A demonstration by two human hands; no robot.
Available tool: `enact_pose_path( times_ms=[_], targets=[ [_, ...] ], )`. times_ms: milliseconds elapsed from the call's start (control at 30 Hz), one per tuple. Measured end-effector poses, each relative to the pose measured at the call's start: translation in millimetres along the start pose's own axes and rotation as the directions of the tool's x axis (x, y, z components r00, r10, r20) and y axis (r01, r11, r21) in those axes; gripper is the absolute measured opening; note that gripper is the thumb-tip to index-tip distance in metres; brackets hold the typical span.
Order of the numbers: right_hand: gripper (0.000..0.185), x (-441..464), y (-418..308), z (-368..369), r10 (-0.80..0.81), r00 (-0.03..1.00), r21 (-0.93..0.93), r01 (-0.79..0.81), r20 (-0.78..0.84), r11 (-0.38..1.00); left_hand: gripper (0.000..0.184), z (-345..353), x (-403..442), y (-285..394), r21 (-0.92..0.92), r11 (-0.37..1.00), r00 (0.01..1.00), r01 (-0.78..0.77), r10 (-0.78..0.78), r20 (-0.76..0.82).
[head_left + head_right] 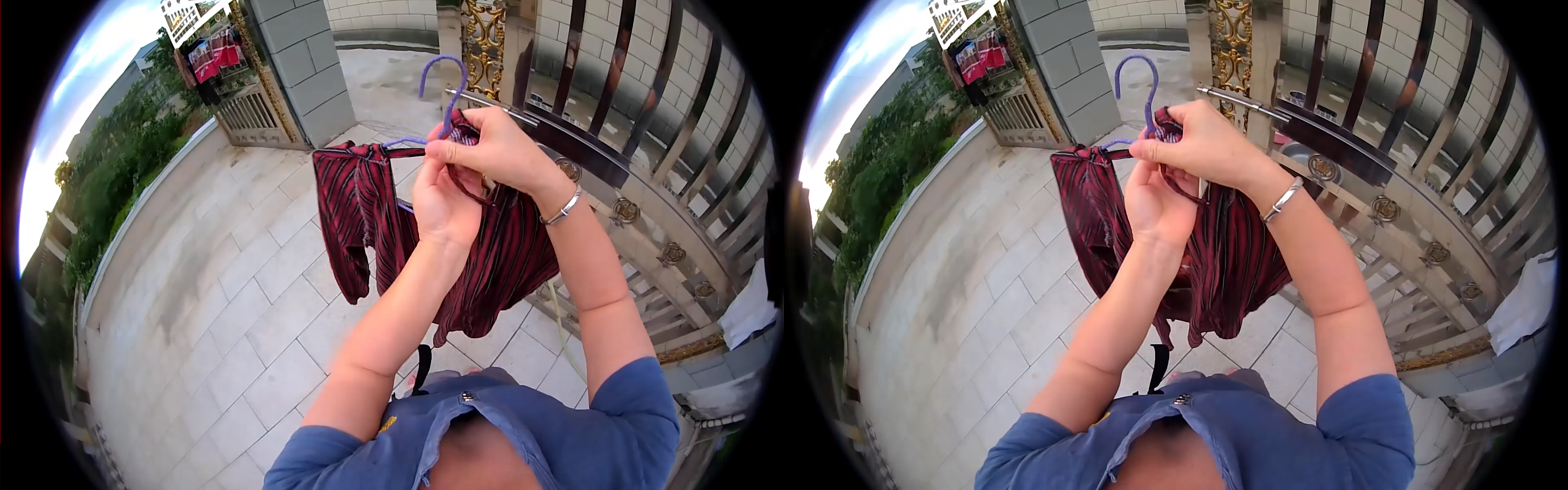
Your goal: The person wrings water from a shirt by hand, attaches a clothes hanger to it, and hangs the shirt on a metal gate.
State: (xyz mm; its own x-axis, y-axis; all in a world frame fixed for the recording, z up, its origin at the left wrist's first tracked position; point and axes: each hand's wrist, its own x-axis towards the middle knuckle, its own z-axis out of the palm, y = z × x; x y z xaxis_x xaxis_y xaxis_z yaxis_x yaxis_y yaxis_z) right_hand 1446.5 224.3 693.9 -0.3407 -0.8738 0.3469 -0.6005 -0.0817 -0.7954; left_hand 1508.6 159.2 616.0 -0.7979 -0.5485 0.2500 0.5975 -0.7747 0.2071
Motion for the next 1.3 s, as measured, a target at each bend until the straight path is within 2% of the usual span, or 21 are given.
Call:
enact_pose_path(
  times_ms=[100, 200, 233, 300, 333, 367, 433, 467, 600, 667, 700, 767, 833, 867, 900, 967, 1033, 1100, 1167, 1233, 1300],
  targets=[
    [0.032, -6.0, 2.4, 4.5, -0.032, 0.999, -0.089, 0.034, 0.024, 0.995, 0.022, -23.4, 1.6, 2.0, -0.214, 0.967, 0.979, 0.137, -0.099, 0.178],
    [0.034, -7.7, 16.9, 13.4, -0.155, 0.988, -0.235, 0.144, -0.028, 0.961, 0.018, -17.4, 11.9, 8.1, -0.041, 0.999, 0.999, -0.014, 0.015, 0.040],
    [0.034, -9.7, 15.4, 12.5, -0.151, 0.988, -0.239, 0.141, -0.028, 0.961, 0.018, -21.3, 17.7, 9.6, -0.045, 0.999, 0.999, -0.011, 0.013, 0.039],
    [0.038, -14.7, 6.1, 7.2, -0.111, 0.991, -0.298, 0.083, -0.077, 0.951, 0.013, -33.1, 28.0, 13.1, -0.179, 0.980, 0.900, 0.081, 0.006, 0.437],
    [0.037, -18.7, -3.1, 4.8, -0.098, 0.990, -0.284, 0.066, -0.101, 0.956, 0.013, -16.2, 16.7, 13.8, -0.106, 0.994, 0.950, 0.013, 0.021, 0.312],
    [0.037, -19.8, -7.9, 0.9, -0.094, 0.990, -0.290, 0.060, -0.105, 0.955, 0.013, -6.2, 14.4, 14.4, -0.112, 0.994, 0.949, 0.020, 0.017, 0.314],
    [0.048, -23.7, -12.4, -5.0, -0.023, 0.997, -0.399, -0.007, -0.069, 0.917, 0.014, 6.1, 9.4, 13.6, 0.082, 0.994, 0.958, -0.076, 0.050, 0.283],
    [0.042, -24.7, -12.5, -7.4, -0.048, 0.994, -0.366, 0.008, -0.098, 0.930, 0.014, 11.0, 8.3, 11.2, 0.103, 0.991, 0.959, -0.080, 0.048, 0.279],
    [0.047, -34.2, -11.5, -19.9, 0.093, 0.993, -0.419, -0.118, -0.079, 0.900, 0.013, 7.9, 9.2, 6.5, 0.223, 0.966, 0.908, -0.129, 0.025, 0.418],
    [0.049, -42.2, -14.9, -20.7, -0.045, 0.993, -0.303, 0.009, -0.109, 0.953, 0.013, 11.2, 4.0, 6.3, 0.267, 0.958, 0.914, -0.107, -0.011, 0.405],
    [0.049, -44.5, -16.4, -22.7, -0.044, 0.992, -0.303, 0.008, -0.115, 0.953, 0.012, 11.6, 1.8, 6.4, 0.309, 0.947, 0.921, -0.091, -0.037, 0.387],
    [0.051, -49.0, -18.0, -26.2, 0.039, 0.999, -0.156, -0.044, -0.038, 0.987, 0.013, 8.7, -2.9, 6.8, 0.375, 0.925, 0.917, -0.057, -0.100, 0.387],
    [0.048, -50.5, -9.9, -33.1, 0.013, 0.999, -0.179, -0.019, -0.032, 0.984, 0.020, 8.5, -8.9, 8.2, 0.589, 0.800, 0.923, -0.114, -0.133, 0.360],
    [0.046, -52.0, -9.2, -34.8, 0.062, 0.998, -0.132, -0.063, -0.013, 0.989, 0.029, 1.3, -7.2, 9.8, 0.601, 0.773, 0.865, -0.205, -0.144, 0.480],
    [0.045, -52.8, -8.3, -35.1, 0.109, 0.994, -0.085, -0.108, 0.010, 0.991, 0.037, 0.5, -8.2, 6.7, 0.573, 0.744, 0.813, -0.344, -0.069, 0.578],
    [0.045, -53.6, -6.0, -32.0, 0.091, 0.996, -0.070, -0.090, 0.017, 0.993, 0.031, 4.3, -13.4, 6.2, 0.453, 0.793, 0.741, -0.406, -0.004, 0.671],
    [0.053, -53.8, -2.9, -27.8, 0.073, 0.995, 0.044, -0.076, 0.065, 0.996, 0.030, -3.2, -15.5, 13.3, 0.462, 0.786, 0.754, -0.412, 0.009, 0.656],
    [0.059, -53.3, -5.6, -25.2, 0.089, 0.992, 0.006, -0.090, 0.093, 0.996, 0.038, -7.3, -19.4, 21.5, 0.469, 0.780, 0.765, -0.414, 0.020, 0.643],
    [0.062, -51.8, -2.3, -19.0, 0.041, 0.996, 0.054, -0.045, 0.078, 0.998, 0.057, -4.4, -28.4, 28.4, 0.644, 0.679, 0.873, -0.353, -0.008, 0.488],
    [0.065, -47.5, -2.0, -16.3, 0.021, 0.991, 0.067, -0.030, 0.129, 0.997, 0.054, -1.4, -35.0, 30.7, 0.658, 0.663, 0.891, -0.356, 0.028, 0.454],
    [0.064, -44.4, -0.9, -15.2, 0.065, 0.958, 0.079, -0.090, 0.279, 0.993, 0.047, -3.7, -38.4, 36.2, 0.654, 0.679, 0.859, -0.333, -0.067, 0.507]
  ],
)
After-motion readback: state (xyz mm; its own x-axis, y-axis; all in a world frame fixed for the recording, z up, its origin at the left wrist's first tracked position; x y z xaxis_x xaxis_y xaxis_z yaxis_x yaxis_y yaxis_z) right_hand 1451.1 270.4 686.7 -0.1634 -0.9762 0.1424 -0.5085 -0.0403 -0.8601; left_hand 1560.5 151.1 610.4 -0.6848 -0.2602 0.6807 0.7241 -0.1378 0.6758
